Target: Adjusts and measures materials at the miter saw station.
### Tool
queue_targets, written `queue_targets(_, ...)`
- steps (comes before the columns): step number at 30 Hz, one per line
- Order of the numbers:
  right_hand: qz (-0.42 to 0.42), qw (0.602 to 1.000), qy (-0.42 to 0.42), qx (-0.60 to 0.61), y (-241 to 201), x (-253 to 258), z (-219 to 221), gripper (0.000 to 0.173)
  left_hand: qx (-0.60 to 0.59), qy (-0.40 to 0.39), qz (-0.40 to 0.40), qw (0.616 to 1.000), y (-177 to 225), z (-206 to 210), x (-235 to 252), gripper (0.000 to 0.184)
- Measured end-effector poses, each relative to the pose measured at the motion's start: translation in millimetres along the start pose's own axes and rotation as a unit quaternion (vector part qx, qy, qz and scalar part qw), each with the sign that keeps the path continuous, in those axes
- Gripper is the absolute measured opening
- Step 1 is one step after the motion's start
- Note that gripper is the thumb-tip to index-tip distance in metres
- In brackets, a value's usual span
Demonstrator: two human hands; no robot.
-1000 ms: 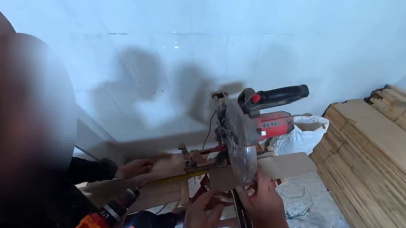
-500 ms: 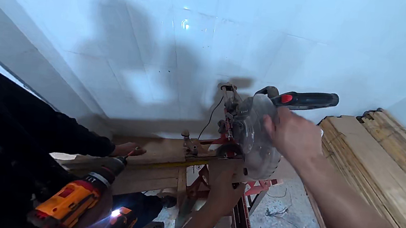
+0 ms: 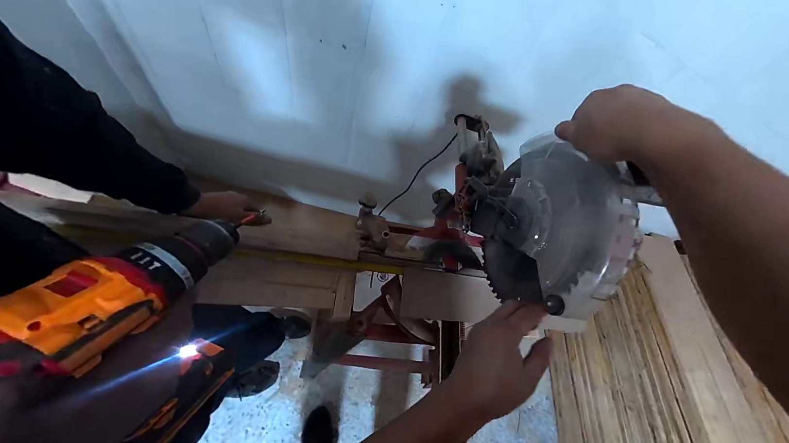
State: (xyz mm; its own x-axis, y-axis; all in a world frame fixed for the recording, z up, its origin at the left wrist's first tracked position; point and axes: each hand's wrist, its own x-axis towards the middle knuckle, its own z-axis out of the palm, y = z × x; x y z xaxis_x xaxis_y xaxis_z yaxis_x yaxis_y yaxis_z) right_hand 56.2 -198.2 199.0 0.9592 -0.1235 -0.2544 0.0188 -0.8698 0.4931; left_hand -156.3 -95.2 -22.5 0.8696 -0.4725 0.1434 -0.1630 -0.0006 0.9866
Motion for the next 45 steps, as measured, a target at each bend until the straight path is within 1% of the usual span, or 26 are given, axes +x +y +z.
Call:
queue_targets(2, -0.028, 0.999, -0.02, -0.009, 4.6, 21.6, -0.5, 0.058, -0.004, 0.001, 0.034, 0.999, 12.9, 1.7, -2.7, 0.037)
queue_targets(5, -0.046, 0.997, -0.058, -0.033, 5.5, 47.2, -0.9, 0.06, -0.022, 0.015, 0.1, 0.995, 26.4, 6.1, -8.3, 0.04)
queue_targets(7, -0.049, 0.995, -0.08, -0.04, 3.1, 58.8, -1.5, 0.06, -0.033, 0.031, 0.147, 0.988, 27.9, 8.4, -12.5, 0.039)
queue_targets(9, -0.056, 0.994, -0.092, -0.034, 2.3, 73.1, 2.0, 0.06, -0.041, 0.041, 0.167, 0.984, 22.8, 7.4, -19.1, 0.038)
queue_targets(11, -0.056, 0.993, -0.102, -0.016, 2.7, 86.9, 7.4, 0.059, -0.042, 0.052, 0.151, 0.986, 10.4, 4.2, -26.5, 0.037)
queue_targets(14, -0.038, 0.991, -0.13, 0.023, -4.9, 96.0, 10.9, 0.056, -0.041, 0.069, 0.077, 0.994, -13.8, -5.9, -34.7, 0.035)
queue_targets(16, -0.034, 0.99, -0.128, 0.044, -6.7, 92.1, 12.4, 0.054, -0.044, 0.081, 0.023, 0.996, -27.5, -15.3, -37.5, 0.035)
queue_targets(18, -0.058, 0.99, -0.121, 0.052, -2.9, 75.2, 10.0, 0.048, -0.04, 0.097, -0.02, 0.994, -35.5, -24.8, -37.4, 0.035)
queue_targets(20, -0.1, 0.991, -0.084, 0.027, 11.2, 49.2, 9.8, 0.047, -0.045, 0.114, -0.048, 0.991, -40.4, -32.4, -33.0, 0.034)
queue_targets(22, -0.102, 0.994, -0.013, 0.036, 22.9, 15.6, 19.9, 0.051, -0.061, 0.127, -0.055, 0.989, -43.5, -36.4, -26.9, 0.032)
queue_targets(24, -0.096, 0.991, 0.065, 0.067, 23.4, -18.4, 35.3, 0.052, -0.071, 0.129, -0.046, 0.988, -42.5, -40.1, -19.2, 0.032)
queue_targets(26, -0.064, 0.99, 0.079, 0.096, 8.8, -46.1, 41.1, 0.053, -0.07, 0.124, -0.03, 0.989, -40.1, -43.1, -12.2, 0.033)
queue_targets(29, -0.06, 0.982, 0.125, 0.13, 0.2, -69.7, 53.5, 0.052, -0.067, 0.105, -0.025, 0.992, -41.0, -45.6, -4.7, 0.032)
queue_targets(32, -0.073, 0.974, 0.154, 0.148, 1.8, -78.7, 63.7, 0.052, -0.075, 0.097, -0.041, 0.992, -47.1, -46.7, 0.3, 0.032)
queue_targets(36, -0.067, 0.97, 0.19, 0.136, -4.5, -89.7, 77.3, 0.053, -0.092, 0.089, -0.065, 0.99, -55.3, -46.5, 4.1, 0.032)
queue_targets(39, -0.021, 0.955, 0.266, 0.129, -28.8, -121.6, 113.9, 0.057, -0.103, 0.1, -0.076, 0.987, -61.1, -46.3, 4.2, 0.033)
queue_targets(42, 0.022, 0.911, 0.377, 0.165, -55.6, -144.1, 171.9, 0.056, -0.102, 0.11, -0.076, 0.986, -66.5, -46.2, 7.8, 0.033)
queue_targets(45, 0.036, 0.875, 0.44, 0.199, -74.1, -154.4, 213.6, 0.054, -0.063, 0.117, -0.061, 0.989, -68.6, -52.0, 26.5, 0.033)
